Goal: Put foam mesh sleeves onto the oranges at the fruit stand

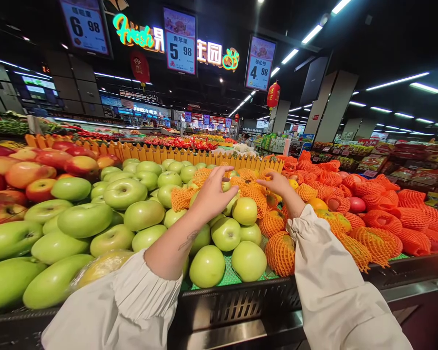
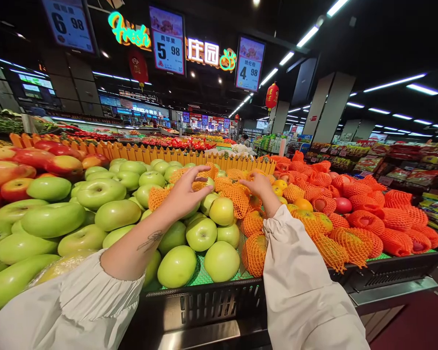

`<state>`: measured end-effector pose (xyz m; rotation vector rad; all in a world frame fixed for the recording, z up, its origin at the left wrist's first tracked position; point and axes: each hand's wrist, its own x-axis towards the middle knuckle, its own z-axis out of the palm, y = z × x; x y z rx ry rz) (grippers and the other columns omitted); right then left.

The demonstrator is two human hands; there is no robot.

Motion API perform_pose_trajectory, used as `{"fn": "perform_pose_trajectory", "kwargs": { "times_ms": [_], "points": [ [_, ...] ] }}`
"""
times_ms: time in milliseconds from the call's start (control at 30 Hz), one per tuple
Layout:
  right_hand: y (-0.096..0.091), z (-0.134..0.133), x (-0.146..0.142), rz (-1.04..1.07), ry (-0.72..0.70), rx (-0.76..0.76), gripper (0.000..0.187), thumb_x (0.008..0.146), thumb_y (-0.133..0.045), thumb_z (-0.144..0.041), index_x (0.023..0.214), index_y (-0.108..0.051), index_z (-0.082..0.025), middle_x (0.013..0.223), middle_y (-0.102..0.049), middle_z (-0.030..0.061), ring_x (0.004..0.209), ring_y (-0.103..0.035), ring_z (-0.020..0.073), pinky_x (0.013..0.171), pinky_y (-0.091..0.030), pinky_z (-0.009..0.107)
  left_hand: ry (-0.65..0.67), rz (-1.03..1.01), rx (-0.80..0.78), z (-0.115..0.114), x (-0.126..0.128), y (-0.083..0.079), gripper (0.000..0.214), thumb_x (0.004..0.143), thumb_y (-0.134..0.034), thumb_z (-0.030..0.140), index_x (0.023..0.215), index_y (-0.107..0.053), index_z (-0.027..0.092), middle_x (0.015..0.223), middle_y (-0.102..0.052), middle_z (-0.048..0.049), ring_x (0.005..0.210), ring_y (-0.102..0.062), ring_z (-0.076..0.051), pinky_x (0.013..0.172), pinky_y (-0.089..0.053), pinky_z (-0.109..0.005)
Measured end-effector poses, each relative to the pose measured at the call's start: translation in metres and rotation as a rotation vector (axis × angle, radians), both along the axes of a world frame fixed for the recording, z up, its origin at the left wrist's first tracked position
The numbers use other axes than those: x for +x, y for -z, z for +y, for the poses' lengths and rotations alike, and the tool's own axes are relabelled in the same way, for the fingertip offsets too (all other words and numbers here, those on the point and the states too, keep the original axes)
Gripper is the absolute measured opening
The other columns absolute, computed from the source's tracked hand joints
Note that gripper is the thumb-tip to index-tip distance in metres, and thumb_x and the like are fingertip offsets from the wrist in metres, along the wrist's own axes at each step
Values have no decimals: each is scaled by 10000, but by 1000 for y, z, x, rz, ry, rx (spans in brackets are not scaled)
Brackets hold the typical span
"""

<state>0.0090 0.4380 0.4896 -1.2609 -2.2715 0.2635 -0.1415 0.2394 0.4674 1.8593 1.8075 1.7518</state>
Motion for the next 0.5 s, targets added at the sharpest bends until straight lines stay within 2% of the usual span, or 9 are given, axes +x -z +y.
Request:
{"fn": "perform_pose_trajectory", "kwargs": {
  "times_ms": [67, 100, 167, 233, 300, 400, 500],
  "points": [
    [2, 2, -3, -60, -60, -73, 267, 786, -806, -320, 967, -721, -144, 1036, -747, 116, 1048, -674, 294, 921, -496, 341, 4, 5, 5, 1, -1, 1, 513, 871, -605, 304, 1357, -550, 150, 1454, -533, -152, 1184, -635, -283, 1020, -529, -496],
    [2, 4, -3, -10, -53, -65, 203, 764, -810, -289, 865, -692, -159, 935, -728, 82, 970, -670, 268, 865, -492, 324, 2, 8, 7, 1, -2, 1, 512, 871, -604, 304, 1356, -552, 150, 1448, -535, -150, 1188, -633, -283, 1033, -526, -500],
    [-2, 10, 3, 252, 44, 56, 140, 792, -743, -231, 789, -613, -180, 833, -662, 27, 848, -628, 212, 782, -459, 295, -1, 10, 14, 2, -3, 1, 514, 870, -606, 312, 1354, -559, 149, 1439, -539, -148, 1195, -629, -282, 1058, -518, -505],
    [-12, 15, 15, 569, 217, 234, 91, 838, -652, -176, 827, -562, -186, 838, -616, 10, 788, -576, 176, 752, -422, 282, 1, 14, 24, 2, -4, 1, 511, 867, -607, 320, 1344, -571, 140, 1420, -547, -149, 1198, -626, -281, 1082, -509, -509],
    [-22, 17, 30, 733, 390, 346, 64, 884, -576, -148, 928, -542, -179, 901, -608, 27, 778, -553, 165, 748, -406, 285, 7, 24, 41, 3, -4, 1, 500, 864, -605, 323, 1323, -588, 125, 1393, -559, -155, 1208, -620, -280, 1102, -499, -508],
    [-32, 14, 47, 691, 547, 344, 233, 944, -486, -161, 1175, -506, -145, 1010, -638, 89, 852, -594, 200, 775, -427, 320, 9, 46, 62, 3, -4, 1, 492, 857, -606, 330, 1299, -608, 113, 1360, -576, -158, 1217, -611, -278, 1118, -490, -504],
    [-29, 19, 48, 573, 554, 260, 345, 941, -564, -263, 1265, -540, -145, 1045, -688, 148, 952, -659, 292, 807, -481, 385, 7, 47, 63, 3, -4, 1, 497, 851, -608, 343, 1290, -618, 109, 1351, -575, -159, 1175, -625, -274, 1103, -500, -512]
  ]
}}
